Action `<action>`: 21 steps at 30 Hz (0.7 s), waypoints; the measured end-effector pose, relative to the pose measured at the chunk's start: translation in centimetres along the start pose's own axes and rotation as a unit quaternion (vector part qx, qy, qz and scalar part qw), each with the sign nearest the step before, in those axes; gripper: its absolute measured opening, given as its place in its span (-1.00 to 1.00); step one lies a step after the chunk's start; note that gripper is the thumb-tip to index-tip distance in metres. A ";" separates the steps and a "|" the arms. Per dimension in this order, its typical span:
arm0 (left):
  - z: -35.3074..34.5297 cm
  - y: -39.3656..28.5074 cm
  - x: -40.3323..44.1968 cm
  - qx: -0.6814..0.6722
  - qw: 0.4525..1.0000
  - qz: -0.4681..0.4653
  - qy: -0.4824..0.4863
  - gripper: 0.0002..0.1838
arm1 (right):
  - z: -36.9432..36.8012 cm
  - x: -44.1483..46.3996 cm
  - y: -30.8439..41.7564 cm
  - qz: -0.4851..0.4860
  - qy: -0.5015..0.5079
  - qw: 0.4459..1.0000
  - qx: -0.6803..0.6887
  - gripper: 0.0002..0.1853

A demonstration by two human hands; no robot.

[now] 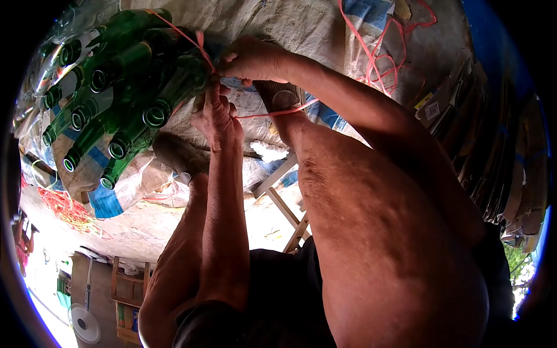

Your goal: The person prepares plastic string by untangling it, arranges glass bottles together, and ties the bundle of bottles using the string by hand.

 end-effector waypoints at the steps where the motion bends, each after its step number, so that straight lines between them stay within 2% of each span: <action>1: 0.1 0.3 0.3 0.006 1.000 -0.013 -0.004 -0.84 | 0.0 -0.1 0.2 0.004 -0.006 1.000 -0.012 -0.79; 8: -0.4 1.3 1.3 0.033 0.998 -0.045 0.005 -0.80 | 0.0 -0.4 0.6 0.046 -0.055 0.992 -0.107 -0.78; 11: -0.7 1.1 1.2 0.075 0.997 -0.020 -0.002 -0.80 | -0.3 -0.2 -0.3 0.135 -0.081 0.982 -0.101 -0.83; 14: -0.4 1.1 1.7 0.155 0.986 -0.052 -0.014 -0.81 | -0.4 -0.6 -0.2 0.239 -0.118 0.945 -0.192 -0.87; 18: -0.5 1.9 2.1 0.113 0.986 -0.119 -0.002 -0.85 | -0.4 -0.4 -0.7 0.312 -0.128 0.914 -0.226 -0.87; 21: -0.8 1.6 1.8 0.092 0.988 -0.125 -0.010 -0.86 | -0.3 -0.4 -0.6 0.326 -0.102 0.911 -0.233 -0.85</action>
Point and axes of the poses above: each hand's wrist, its own x-axis towards the middle knuckle, its own z-axis out of the back of the hand, y = z × x, the point moved 4 cm from there along x, towards the middle knuckle, and after that the axes turned 10 degrees about x, right-handed, at the moved point
